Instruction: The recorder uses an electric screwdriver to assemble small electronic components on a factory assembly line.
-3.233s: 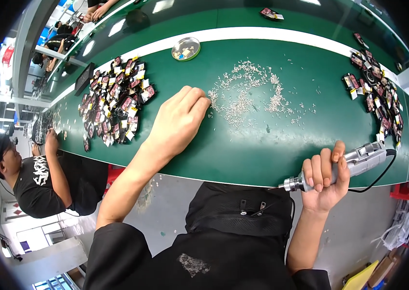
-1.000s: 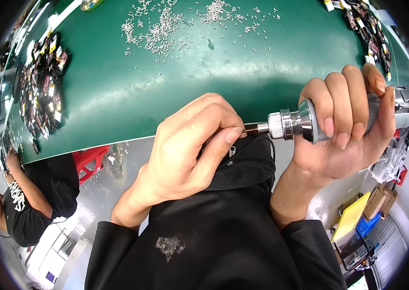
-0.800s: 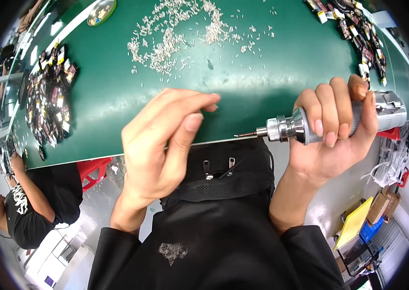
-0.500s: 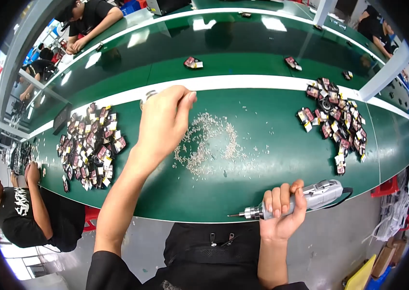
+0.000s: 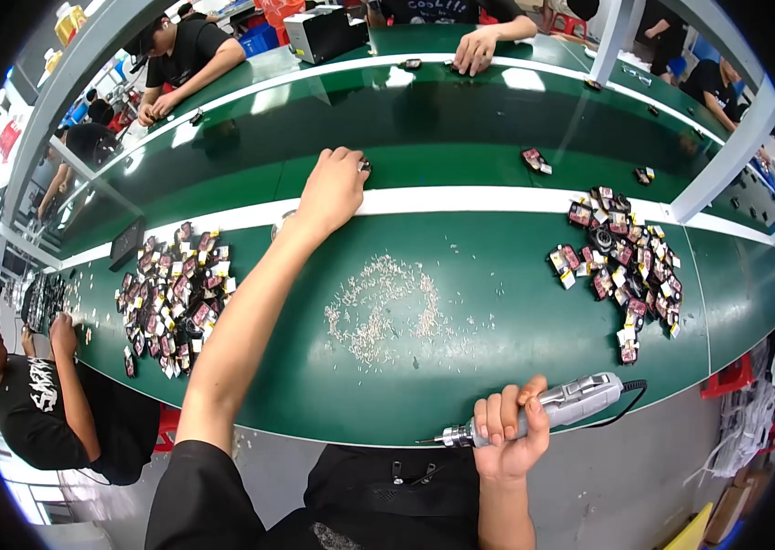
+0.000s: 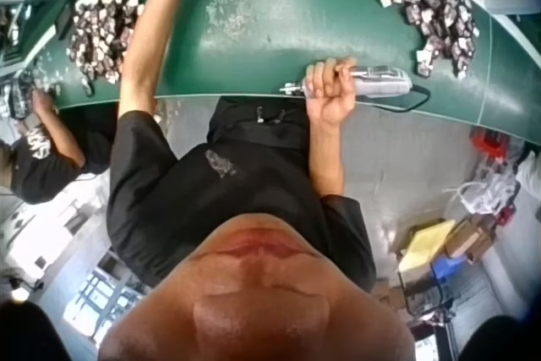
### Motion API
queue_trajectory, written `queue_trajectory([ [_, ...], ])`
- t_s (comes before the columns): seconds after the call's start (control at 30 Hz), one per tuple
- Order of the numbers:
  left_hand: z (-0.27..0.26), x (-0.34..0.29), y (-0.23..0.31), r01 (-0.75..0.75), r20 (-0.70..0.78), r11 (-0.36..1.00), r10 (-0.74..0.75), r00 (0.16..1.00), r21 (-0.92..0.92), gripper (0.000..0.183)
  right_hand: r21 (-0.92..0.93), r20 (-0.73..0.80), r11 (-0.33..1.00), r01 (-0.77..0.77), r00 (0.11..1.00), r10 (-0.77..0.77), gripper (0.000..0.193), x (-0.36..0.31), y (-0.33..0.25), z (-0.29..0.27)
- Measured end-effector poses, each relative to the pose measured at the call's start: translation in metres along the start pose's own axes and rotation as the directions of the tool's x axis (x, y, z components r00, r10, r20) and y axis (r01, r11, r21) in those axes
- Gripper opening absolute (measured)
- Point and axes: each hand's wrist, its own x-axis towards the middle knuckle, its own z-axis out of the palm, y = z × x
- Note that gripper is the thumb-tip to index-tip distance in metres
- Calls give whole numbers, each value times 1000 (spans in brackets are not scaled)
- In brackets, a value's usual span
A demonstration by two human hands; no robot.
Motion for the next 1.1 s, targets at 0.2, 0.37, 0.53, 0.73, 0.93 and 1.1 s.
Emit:
queue_trajectory([
  [0.2,-53,-113,116,-316,167,876,395,904,-364,45,-28,120,1000,14,993,-11,10,-7,-7,-15],
  [0.37,-56,-190,154,-429,241,830,525,816,-356,52,-117,215,993,-32,975,57,15,-23,-7,-16],
  [0.53,-53,-193,156,-339,241,800,501,831,-495,47,-66,207,995,-78,974,90,6,-40,5,-15],
  [0.73,-49,-191,161,-412,159,823,501,851,-390,36,-107,149,986,-125,979,140,3,-53,22,-8],
  [0.93,-45,-200,164,-603,33,771,621,783,-206,36,-169,-68,974,-149,988,140,5,-58,30,-5],
  [1.1,-46,-201,165,-594,29,781,609,792,-190,34,-177,-69,969,-170,985,160,6,-57,29,-8],
])
